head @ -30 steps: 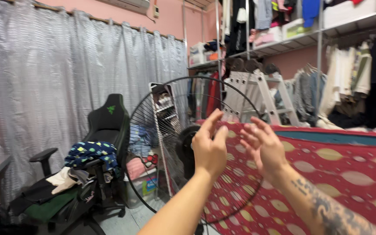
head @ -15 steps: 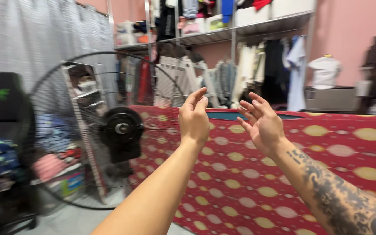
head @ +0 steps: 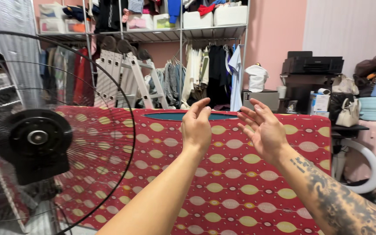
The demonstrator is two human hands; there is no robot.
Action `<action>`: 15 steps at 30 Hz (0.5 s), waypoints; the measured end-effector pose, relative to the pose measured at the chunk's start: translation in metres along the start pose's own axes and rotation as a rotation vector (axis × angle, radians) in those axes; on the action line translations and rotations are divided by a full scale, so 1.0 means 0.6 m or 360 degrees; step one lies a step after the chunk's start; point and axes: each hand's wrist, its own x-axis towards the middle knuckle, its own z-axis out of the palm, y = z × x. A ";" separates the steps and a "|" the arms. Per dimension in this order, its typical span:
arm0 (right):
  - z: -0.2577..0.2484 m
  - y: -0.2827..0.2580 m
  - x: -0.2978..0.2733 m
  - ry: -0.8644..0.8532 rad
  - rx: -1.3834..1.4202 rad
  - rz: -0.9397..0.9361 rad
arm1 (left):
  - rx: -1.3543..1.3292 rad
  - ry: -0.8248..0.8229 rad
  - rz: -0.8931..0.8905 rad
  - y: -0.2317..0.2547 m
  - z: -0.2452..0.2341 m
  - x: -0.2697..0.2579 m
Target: The person assembles a standing fan by hand. They attach the fan motor to the pole, secure it with a knob, then fit the front grille and tighten the central cap.
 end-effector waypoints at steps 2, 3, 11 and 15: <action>-0.012 0.006 -0.001 0.0019 0.0002 0.0019 | -0.0038 -0.0066 0.0010 -0.011 0.009 -0.005; -0.017 0.012 -0.001 0.0022 0.0007 0.0021 | -0.0051 -0.0097 0.0016 -0.017 0.010 -0.008; -0.030 0.115 -0.005 0.0048 -0.0005 0.0181 | 0.0114 -0.0028 -0.0092 -0.117 -0.028 -0.047; -0.047 0.193 -0.020 -0.0021 -0.0078 0.0318 | 0.0131 0.0021 -0.0260 -0.199 -0.066 -0.072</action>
